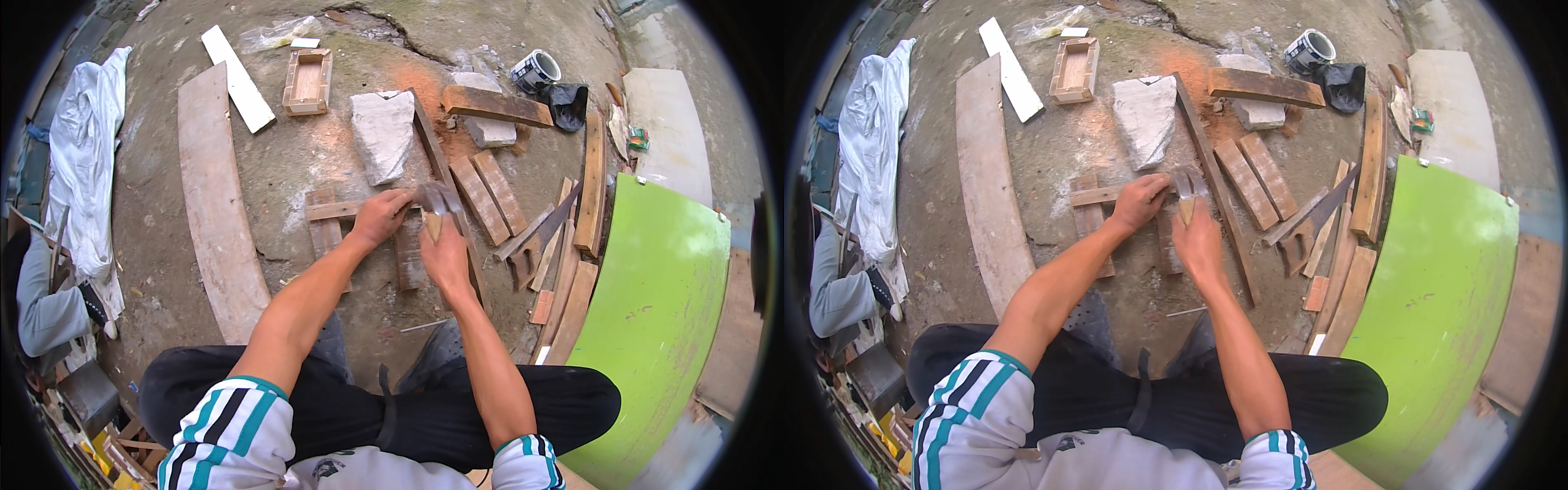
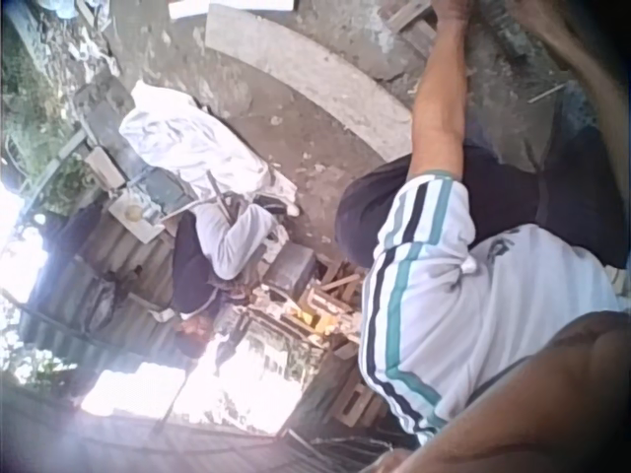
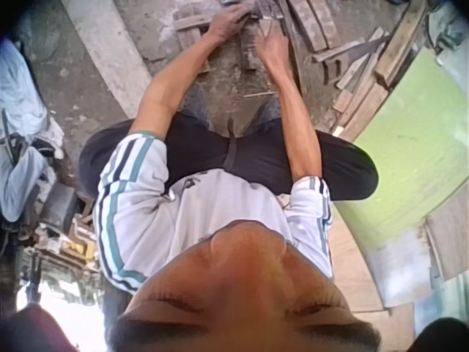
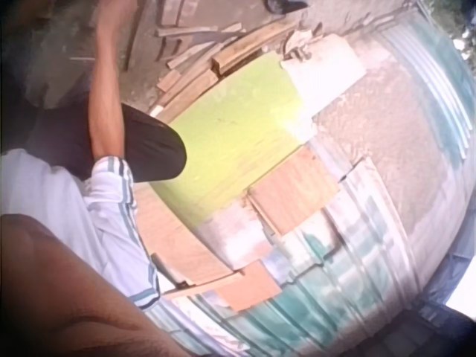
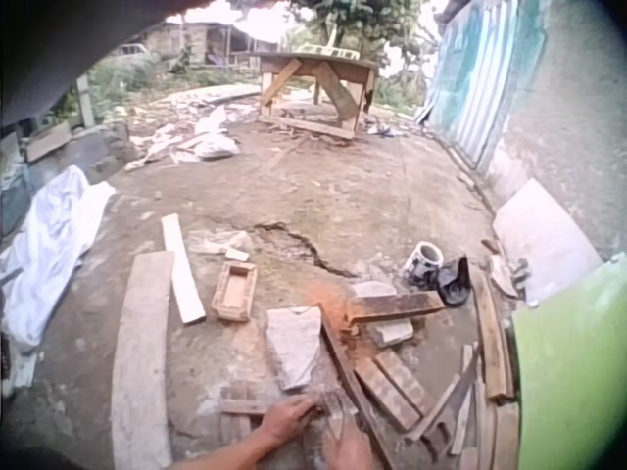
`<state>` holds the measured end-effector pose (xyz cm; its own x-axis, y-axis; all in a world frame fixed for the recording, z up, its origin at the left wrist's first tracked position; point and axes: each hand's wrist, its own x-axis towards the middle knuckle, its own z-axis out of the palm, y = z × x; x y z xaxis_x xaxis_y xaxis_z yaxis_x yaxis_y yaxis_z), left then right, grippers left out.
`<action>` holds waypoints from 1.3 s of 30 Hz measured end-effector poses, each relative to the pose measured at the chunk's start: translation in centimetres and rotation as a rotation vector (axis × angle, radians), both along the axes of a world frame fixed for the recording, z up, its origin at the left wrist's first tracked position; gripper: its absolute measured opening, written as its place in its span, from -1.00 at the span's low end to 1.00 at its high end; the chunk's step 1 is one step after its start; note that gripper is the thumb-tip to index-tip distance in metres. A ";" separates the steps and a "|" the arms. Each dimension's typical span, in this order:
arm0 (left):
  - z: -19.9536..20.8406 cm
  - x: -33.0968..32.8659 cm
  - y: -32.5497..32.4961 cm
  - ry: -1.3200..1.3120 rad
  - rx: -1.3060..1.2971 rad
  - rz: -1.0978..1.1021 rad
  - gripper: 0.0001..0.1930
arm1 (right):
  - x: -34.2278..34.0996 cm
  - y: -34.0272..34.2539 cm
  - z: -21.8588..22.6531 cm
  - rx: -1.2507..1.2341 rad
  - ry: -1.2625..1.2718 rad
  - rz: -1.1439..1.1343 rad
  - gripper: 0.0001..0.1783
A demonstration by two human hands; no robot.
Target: The person sits on the ground and assembles a small wooden frame by hand. They align two short wooden pieces with a longer piece, insert nails, and hammer them in using a hammer. The person repeats this process to secure the frame.
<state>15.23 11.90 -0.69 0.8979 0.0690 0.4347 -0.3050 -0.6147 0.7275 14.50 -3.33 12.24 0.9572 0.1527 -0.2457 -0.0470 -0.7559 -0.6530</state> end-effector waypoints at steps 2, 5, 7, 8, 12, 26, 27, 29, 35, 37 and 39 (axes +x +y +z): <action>-0.1 0.0 0.0 -0.003 0.015 0.000 -0.78 | 0.3 -0.2 0.3 -0.015 -0.017 0.027 -0.51; 0.5 -0.1 -0.1 0.025 0.009 -0.003 -0.78 | 0.7 -0.1 0.9 0.112 -0.056 -0.066 -0.54; 0.2 -0.1 0.1 0.019 0.005 -0.009 -0.78 | 0.8 -0.1 0.8 0.056 0.059 -0.073 -0.55; 0.0 -0.1 0.1 0.016 0.003 -0.012 -0.78 | 0.6 -0.1 0.4 0.038 0.068 -0.056 -0.56; -0.1 0.0 0.0 0.024 0.014 -0.031 -0.78 | 0.5 -0.6 0.0 -0.028 0.075 0.007 -0.57; -0.7 0.3 0.8 0.017 0.003 -0.077 -0.75 | 1.1 -0.5 -0.2 0.053 0.042 -0.102 -0.55; -0.1 0.3 0.8 0.063 -0.018 -0.118 -0.73 | 1.2 -1.0 -0.4 0.063 0.011 -0.110 -0.57; 1.6 0.4 0.8 0.152 -0.064 -0.204 -0.67 | 1.3 -2.0 -0.7 0.056 -0.001 -0.134 -0.56; 1.3 0.5 1.1 0.257 -0.112 -0.211 -0.62 | 0.7 -2.9 -1.9 0.004 -0.022 -0.125 -0.52; 1.3 0.7 1.3 0.280 -0.096 -0.226 -0.62 | 0.6 -2.8 -1.8 0.004 0.021 -0.113 -0.53; 1.4 1.2 1.7 0.285 -0.052 -0.252 -0.64 | 0.5 -2.5 -1.6 -0.009 0.033 -0.118 -0.54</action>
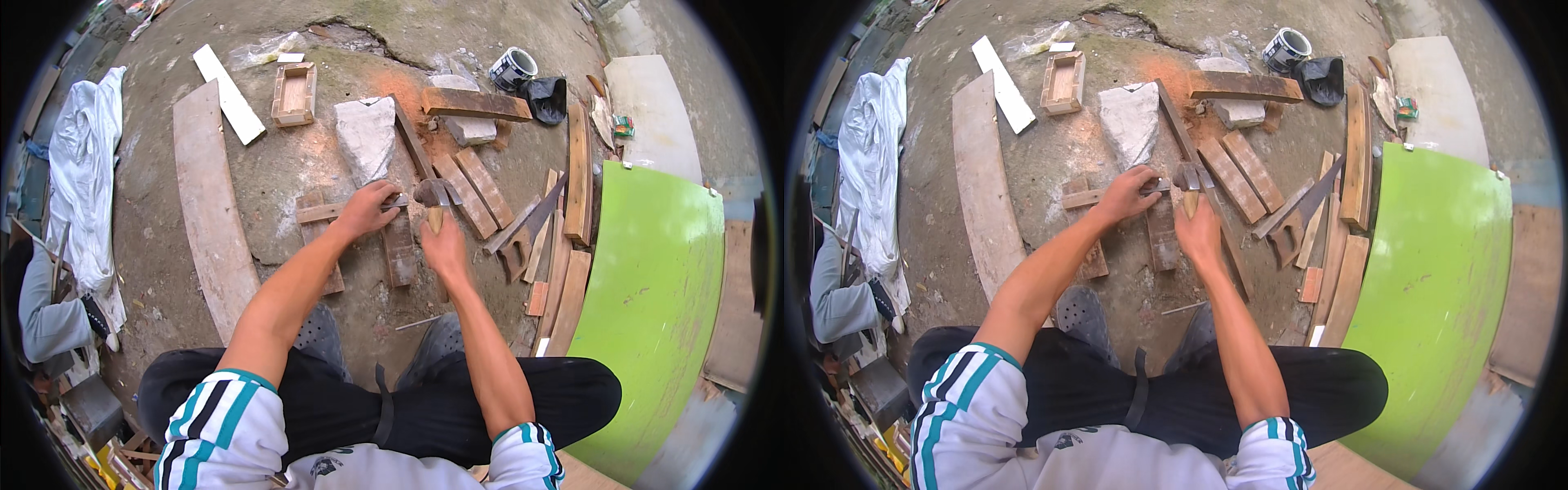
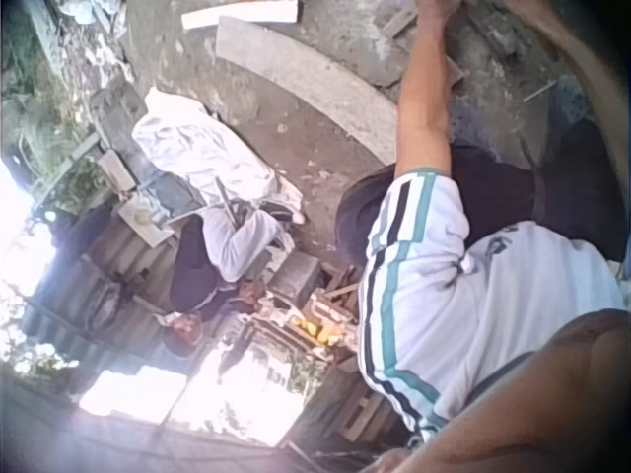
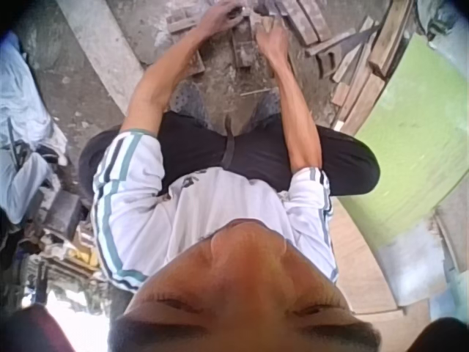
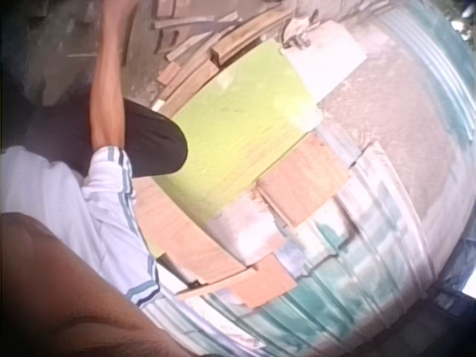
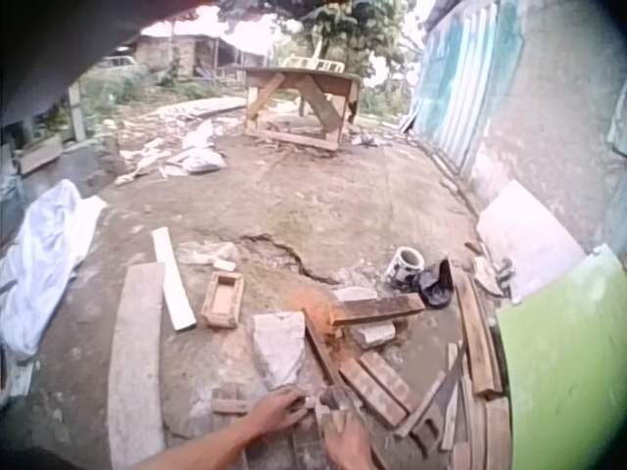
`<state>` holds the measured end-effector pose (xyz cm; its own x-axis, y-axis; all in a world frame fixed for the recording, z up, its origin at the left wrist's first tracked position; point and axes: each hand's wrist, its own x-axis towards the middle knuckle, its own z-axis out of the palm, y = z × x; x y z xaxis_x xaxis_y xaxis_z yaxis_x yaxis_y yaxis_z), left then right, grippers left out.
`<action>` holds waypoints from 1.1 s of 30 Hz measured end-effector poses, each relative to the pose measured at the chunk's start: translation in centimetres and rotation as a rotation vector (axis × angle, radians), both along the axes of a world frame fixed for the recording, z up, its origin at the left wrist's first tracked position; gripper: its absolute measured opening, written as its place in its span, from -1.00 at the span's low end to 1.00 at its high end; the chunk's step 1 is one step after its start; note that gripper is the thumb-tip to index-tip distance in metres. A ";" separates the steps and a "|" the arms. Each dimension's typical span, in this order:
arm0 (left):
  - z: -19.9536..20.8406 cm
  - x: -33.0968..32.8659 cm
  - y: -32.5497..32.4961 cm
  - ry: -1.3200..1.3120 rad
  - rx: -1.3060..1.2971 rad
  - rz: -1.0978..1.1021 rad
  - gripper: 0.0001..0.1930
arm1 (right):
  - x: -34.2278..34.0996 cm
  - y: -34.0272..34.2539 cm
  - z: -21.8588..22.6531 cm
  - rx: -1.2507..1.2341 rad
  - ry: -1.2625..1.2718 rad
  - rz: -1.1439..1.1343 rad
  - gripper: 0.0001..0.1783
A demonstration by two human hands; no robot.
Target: The person sits on the ground and assembles a small wooden frame by hand. They align two short wooden pieces with a longer piece, insert nails, and hammer them in using a hammer. The person repeats this process to secure the frame.
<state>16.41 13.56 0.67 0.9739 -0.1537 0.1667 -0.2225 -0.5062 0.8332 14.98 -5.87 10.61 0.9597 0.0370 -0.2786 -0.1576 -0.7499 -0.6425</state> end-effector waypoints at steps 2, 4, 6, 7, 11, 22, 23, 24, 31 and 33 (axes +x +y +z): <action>0.1 0.7 0.6 -0.022 0.064 -0.044 -0.66 | -0.2 0.2 -0.1 0.000 -0.020 0.009 -0.56; 0.2 1.1 0.4 -0.065 0.052 -0.053 -0.72 | -0.3 0.0 -0.6 0.006 -0.075 0.027 -0.58; 0.0 1.3 0.3 -0.133 0.047 -0.036 -0.77 | -0.2 -0.3 -1.0 0.059 0.029 0.005 -0.55; -0.3 1.0 0.3 -0.180 0.048 -0.015 -0.80 | -0.1 -0.3 -1.2 0.086 0.082 -0.005 -0.53; -0.5 0.9 0.0 -0.273 0.031 0.027 -0.86 | 0.3 -0.6 -1.9 0.112 0.126 -0.019 -0.52; -0.3 0.7 -0.4 -0.255 0.156 0.007 -0.88 | 0.7 -0.5 -2.8 0.190 0.115 -0.026 -0.51; -0.1 0.8 -0.5 -0.257 0.172 -0.001 -0.88 | 0.6 -0.5 -2.9 0.197 0.102 -0.020 -0.52; -0.2 0.8 -0.5 -0.264 0.172 -0.003 -0.88 | 0.7 -0.3 -3.0 0.206 0.075 -0.013 -0.55; -0.8 0.8 0.0 -0.291 0.165 -0.002 -0.80 | 0.8 0.7 0.0 0.471 0.230 -0.141 -0.70; -0.6 0.7 -0.1 -0.261 0.145 0.002 -0.74 | 0.8 0.5 0.2 0.399 0.266 -0.126 -0.66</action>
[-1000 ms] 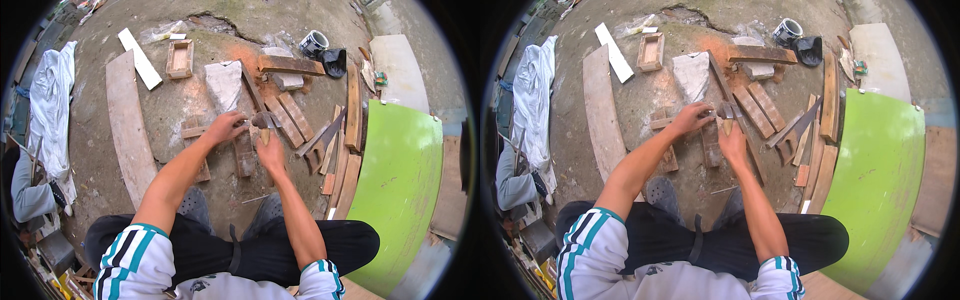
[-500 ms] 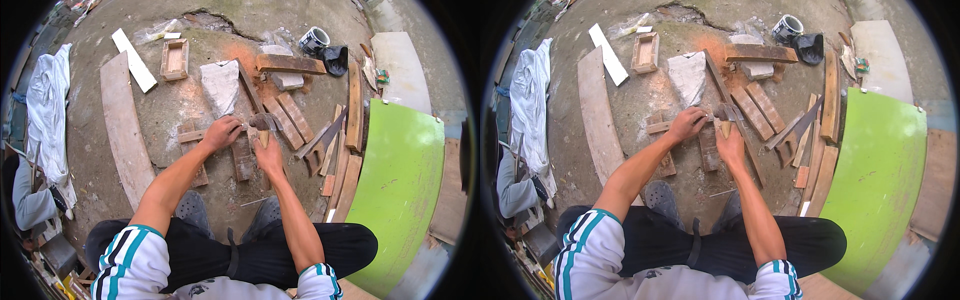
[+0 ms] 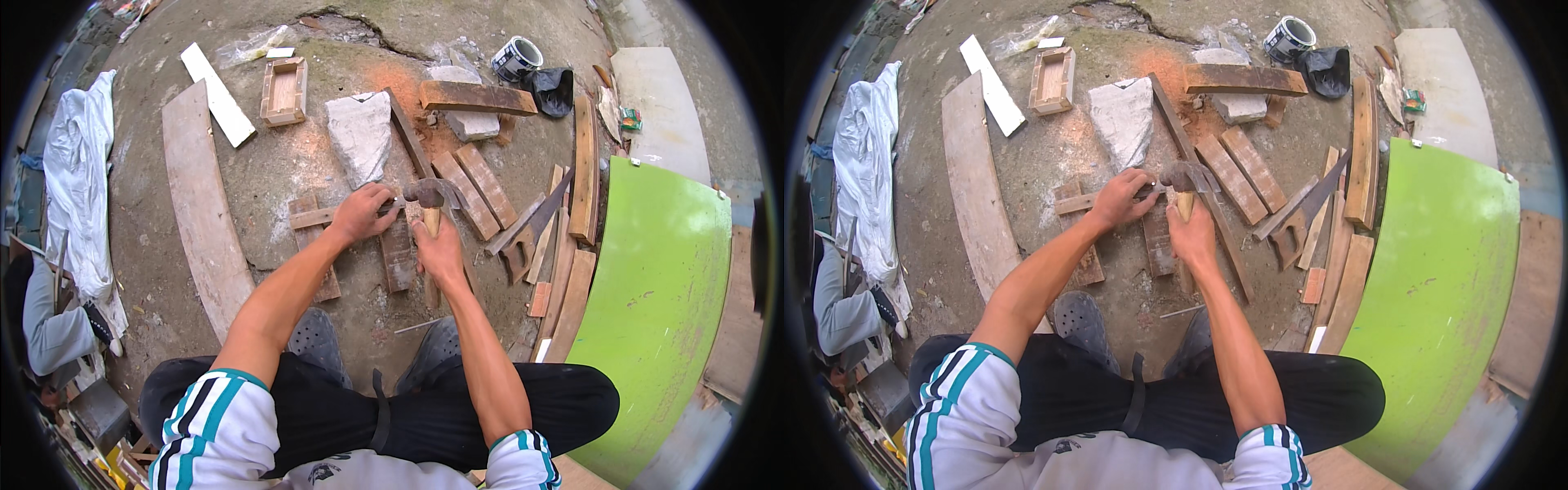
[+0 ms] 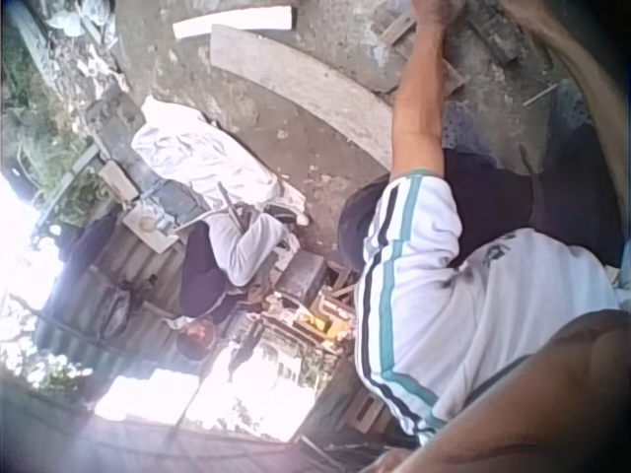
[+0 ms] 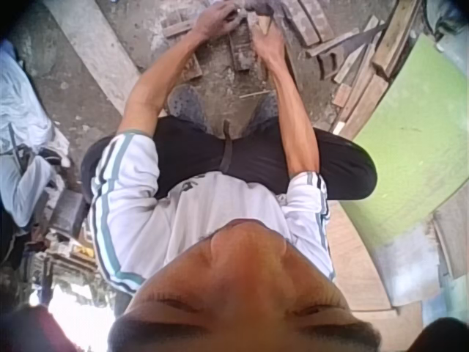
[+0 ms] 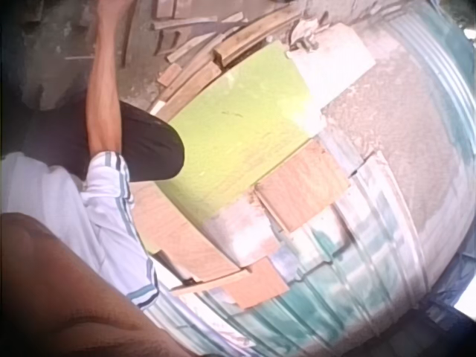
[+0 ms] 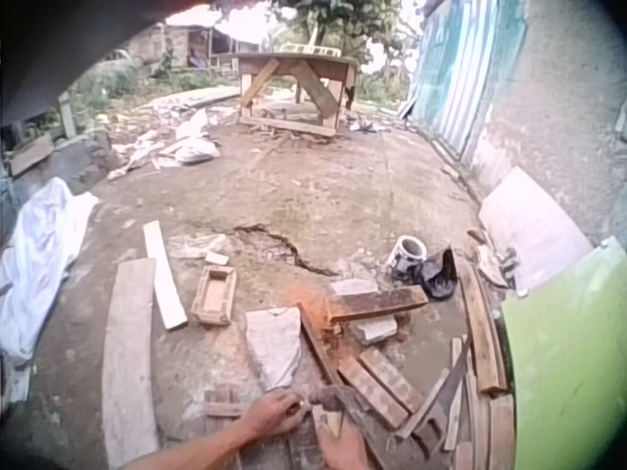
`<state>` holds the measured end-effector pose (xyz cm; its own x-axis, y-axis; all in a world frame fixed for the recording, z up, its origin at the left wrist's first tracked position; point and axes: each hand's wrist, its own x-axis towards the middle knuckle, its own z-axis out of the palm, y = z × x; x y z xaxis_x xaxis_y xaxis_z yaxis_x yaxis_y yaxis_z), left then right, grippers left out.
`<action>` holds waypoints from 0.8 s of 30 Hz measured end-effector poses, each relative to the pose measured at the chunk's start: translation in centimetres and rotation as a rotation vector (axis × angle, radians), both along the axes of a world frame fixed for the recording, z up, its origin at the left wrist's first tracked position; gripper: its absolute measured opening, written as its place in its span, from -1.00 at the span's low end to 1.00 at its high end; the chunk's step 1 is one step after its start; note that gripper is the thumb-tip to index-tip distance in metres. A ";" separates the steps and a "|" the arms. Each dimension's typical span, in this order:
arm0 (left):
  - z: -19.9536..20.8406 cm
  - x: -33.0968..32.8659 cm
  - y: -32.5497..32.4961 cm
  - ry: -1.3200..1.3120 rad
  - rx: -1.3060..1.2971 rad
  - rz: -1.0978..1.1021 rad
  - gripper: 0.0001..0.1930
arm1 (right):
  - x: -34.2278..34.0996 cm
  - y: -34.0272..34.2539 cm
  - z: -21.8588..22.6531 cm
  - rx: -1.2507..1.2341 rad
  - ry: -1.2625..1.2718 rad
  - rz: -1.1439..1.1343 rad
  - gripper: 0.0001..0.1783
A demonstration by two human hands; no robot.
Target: The person sits on the ground and assembles a small wooden frame by hand. They align two short wooden pieces with a longer piece, insert nails, and hammer them in using a hammer. The person repeats this process to secure the frame.
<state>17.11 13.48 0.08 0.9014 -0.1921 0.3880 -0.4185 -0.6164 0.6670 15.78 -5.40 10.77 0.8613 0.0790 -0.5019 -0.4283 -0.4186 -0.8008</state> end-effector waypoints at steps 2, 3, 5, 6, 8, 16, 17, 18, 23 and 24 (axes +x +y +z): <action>0.4 -0.3 0.0 0.091 -0.035 0.001 -0.67 | 0.0 -0.4 -0.8 -0.080 -0.054 0.038 -0.62; 0.5 -0.3 -0.1 0.116 -0.051 0.005 -0.64 | 0.0 -0.5 -1.4 -0.128 -0.127 0.060 -0.60; 0.6 -0.4 -0.4 0.164 -0.084 0.010 -0.59 | -0.2 -1.2 -2.5 -0.182 -0.193 0.081 -0.56; 0.6 -0.5 -0.3 0.145 -0.057 0.016 -0.58 | -0.2 -1.0 -2.1 -0.186 -0.182 0.083 -0.54; 0.6 -0.8 -0.3 0.107 -0.004 0.026 -0.58 | -0.2 -0.6 -1.3 -0.192 -0.170 0.102 -0.53; 0.1 0.0 0.2 -0.079 0.120 0.003 -0.72 | -0.5 -1.0 -3.2 -0.249 -0.314 0.147 -0.66; 0.1 0.1 0.3 -0.085 0.100 -0.008 -0.73 | -0.4 -1.1 -3.4 -0.244 -0.318 0.142 -0.65; 0.2 0.2 0.6 -0.059 0.123 -0.028 -0.73 | -0.3 -1.0 -2.7 -0.222 -0.245 0.132 -0.59; 0.9 0.8 1.0 0.007 0.134 -0.059 -0.72 | -0.1 -1.0 -2.0 -0.232 -0.184 0.117 -0.51; 0.8 0.7 0.9 -0.003 0.138 -0.066 -0.73 | -0.4 -1.0 -1.7 -0.224 -0.179 0.121 -0.50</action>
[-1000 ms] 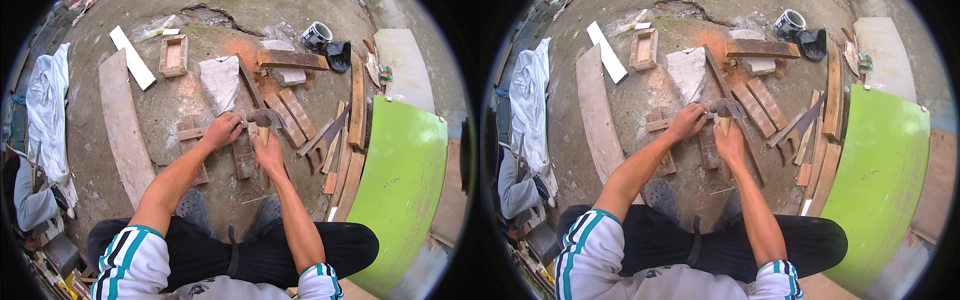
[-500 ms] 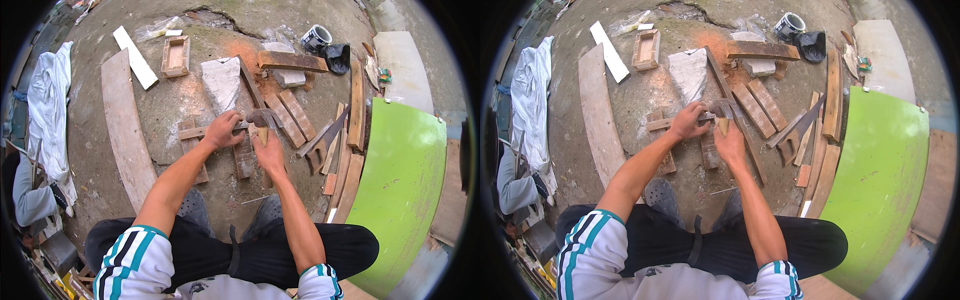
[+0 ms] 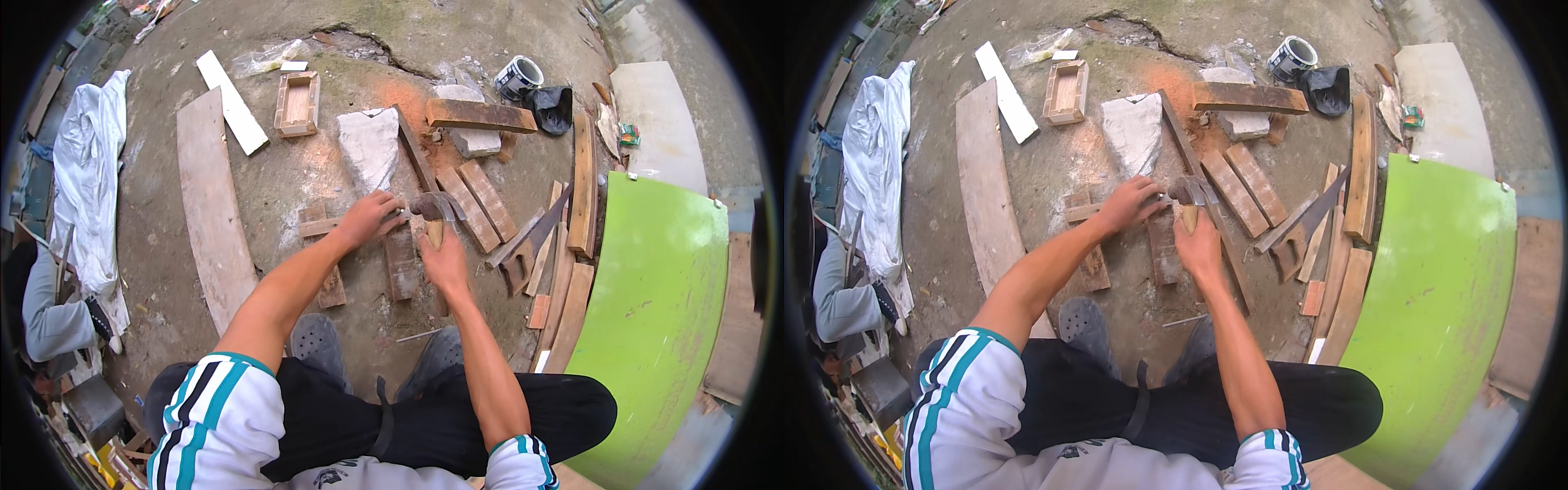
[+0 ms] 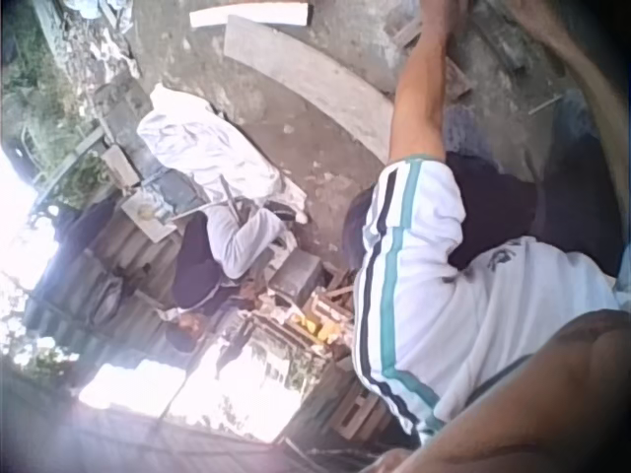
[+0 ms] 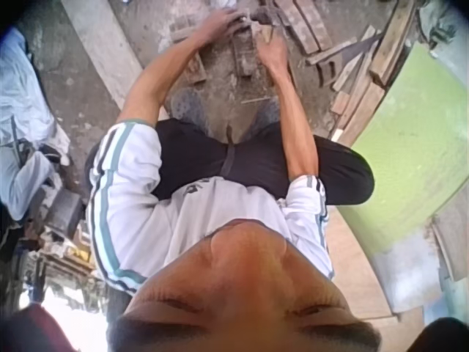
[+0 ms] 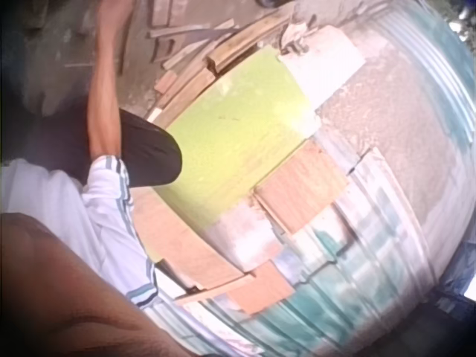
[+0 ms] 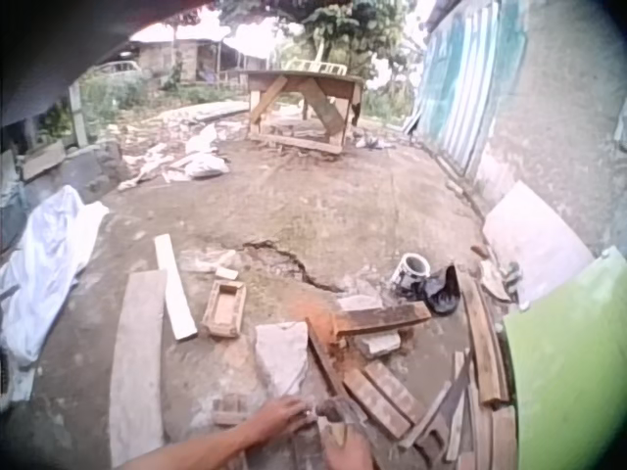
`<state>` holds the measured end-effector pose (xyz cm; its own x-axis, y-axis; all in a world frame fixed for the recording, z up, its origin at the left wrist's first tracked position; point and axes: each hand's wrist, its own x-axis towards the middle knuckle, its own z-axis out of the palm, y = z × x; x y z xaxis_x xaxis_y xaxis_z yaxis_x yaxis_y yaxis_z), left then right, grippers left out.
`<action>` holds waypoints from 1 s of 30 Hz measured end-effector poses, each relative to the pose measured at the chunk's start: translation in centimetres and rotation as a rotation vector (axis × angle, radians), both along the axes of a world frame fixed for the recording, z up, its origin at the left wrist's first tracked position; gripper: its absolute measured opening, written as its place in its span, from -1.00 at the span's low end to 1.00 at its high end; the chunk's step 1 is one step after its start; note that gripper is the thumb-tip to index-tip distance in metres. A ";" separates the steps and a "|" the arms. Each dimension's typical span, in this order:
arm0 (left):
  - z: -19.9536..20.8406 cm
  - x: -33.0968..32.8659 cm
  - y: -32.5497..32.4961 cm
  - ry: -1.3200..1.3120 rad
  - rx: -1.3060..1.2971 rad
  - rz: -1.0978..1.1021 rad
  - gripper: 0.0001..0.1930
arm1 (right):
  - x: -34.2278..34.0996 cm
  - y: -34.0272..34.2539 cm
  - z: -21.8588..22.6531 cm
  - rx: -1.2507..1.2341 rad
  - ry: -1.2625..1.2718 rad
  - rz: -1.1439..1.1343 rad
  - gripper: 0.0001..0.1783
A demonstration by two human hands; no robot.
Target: The person sits on the ground and assembles a small wooden frame by hand. They align two short wooden pieces with a longer piece, insert nails, and hammer them in using a hammer. The person repeats this process to secure the frame.
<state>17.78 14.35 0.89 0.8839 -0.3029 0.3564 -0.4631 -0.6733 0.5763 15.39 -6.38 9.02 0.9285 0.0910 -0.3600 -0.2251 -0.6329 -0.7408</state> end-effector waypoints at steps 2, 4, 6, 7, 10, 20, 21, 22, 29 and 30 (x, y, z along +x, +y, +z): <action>-0.1 -0.2 0.0 -0.020 0.009 -0.014 -0.74 | 0.1 0.2 0.5 0.001 0.023 0.006 -0.48; -0.3 -0.3 0.1 -0.036 0.010 -0.008 -0.75 | 0.4 0.6 0.7 -0.007 0.044 0.013 -0.47; -0.1 -0.4 0.0 -0.049 -0.010 -0.005 -0.76 | 0.0 0.5 0.3 -0.018 0.043 0.020 -0.46; 0.1 -0.4 -0.1 -0.053 -0.032 -0.006 -0.77 | -0.1 0.4 -0.5 -0.022 -0.001 0.022 -0.51; 0.7 -0.2 -0.3 -0.046 -0.059 -0.012 -0.77 | -0.5 0.2 -2.7 -0.031 -0.160 0.021 -0.71; 0.5 -0.4 -0.1 0.009 -0.090 0.016 -0.80 | -0.9 1.0 -1.0 -0.084 -0.140 0.041 -0.65; 0.4 -0.3 -0.1 0.011 -0.085 0.017 -0.81 | -0.8 1.2 -0.4 -0.083 -0.144 0.042 -0.63; 0.3 -0.3 -0.2 0.013 -0.079 0.017 -0.81 | -0.8 1.3 0.1 -0.081 -0.147 0.043 -0.61; 0.0 -0.2 -0.4 0.063 -0.054 0.013 -0.84 | -0.7 0.9 0.9 -0.057 -0.129 0.023 -0.56; 0.1 -0.2 -0.4 0.073 -0.045 0.011 -0.84 | -0.6 0.9 1.0 -0.059 -0.121 0.024 -0.55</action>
<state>17.53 13.93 0.98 0.9111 -0.2782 0.3041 -0.4116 -0.6506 0.6382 14.75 -5.43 10.04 0.9634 0.0957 -0.2506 -0.1204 -0.6804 -0.7229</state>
